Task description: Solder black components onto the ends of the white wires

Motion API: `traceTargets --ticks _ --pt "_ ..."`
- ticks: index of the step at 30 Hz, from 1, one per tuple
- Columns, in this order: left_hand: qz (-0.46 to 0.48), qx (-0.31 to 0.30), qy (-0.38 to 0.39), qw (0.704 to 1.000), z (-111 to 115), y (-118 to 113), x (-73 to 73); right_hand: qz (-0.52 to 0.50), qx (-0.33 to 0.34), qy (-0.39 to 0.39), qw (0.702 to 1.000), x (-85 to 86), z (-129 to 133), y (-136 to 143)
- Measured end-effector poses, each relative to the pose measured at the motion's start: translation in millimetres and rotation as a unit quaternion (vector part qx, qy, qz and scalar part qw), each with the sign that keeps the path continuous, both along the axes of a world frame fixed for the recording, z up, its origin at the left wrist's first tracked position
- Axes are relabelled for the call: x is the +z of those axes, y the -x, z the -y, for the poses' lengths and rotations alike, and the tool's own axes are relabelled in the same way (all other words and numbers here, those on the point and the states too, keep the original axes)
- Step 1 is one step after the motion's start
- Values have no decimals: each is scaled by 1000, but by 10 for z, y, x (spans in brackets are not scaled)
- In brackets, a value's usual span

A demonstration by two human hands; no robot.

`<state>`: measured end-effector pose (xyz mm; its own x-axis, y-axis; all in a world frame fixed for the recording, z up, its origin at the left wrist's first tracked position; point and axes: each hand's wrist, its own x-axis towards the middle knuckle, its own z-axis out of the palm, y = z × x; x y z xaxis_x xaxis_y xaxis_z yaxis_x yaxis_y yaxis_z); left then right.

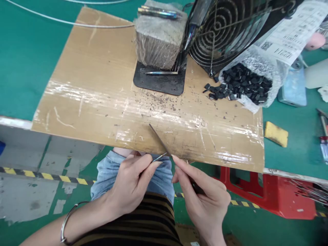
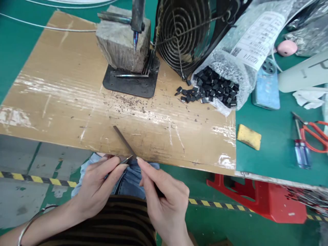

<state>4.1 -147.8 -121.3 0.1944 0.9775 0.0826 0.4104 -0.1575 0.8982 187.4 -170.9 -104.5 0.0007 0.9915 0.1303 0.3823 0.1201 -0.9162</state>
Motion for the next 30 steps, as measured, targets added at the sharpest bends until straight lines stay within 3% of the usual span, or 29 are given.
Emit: traceTargets --ticks 5,9,13,17,24,30 --pt "-10 5 -5 1000 20 1 -29 -2 31 13 999 93 -3 -18" --pt "-6 -7 26 1000 16 -3 5 61 73 -83 992 164 63 -32" --pt "-12 9 33 999 -4 -14 63 226 59 -183 955 103 133 -87" --pt "-12 19 42 999 -18 -15 96 323 86 -212 918 19 168 -178" --pt "73 -26 120 990 17 0 53 312 92 -207 923 5 178 -201" --pt "103 -4 152 983 4 -7 77 305 92 -207 925 4 169 -205"
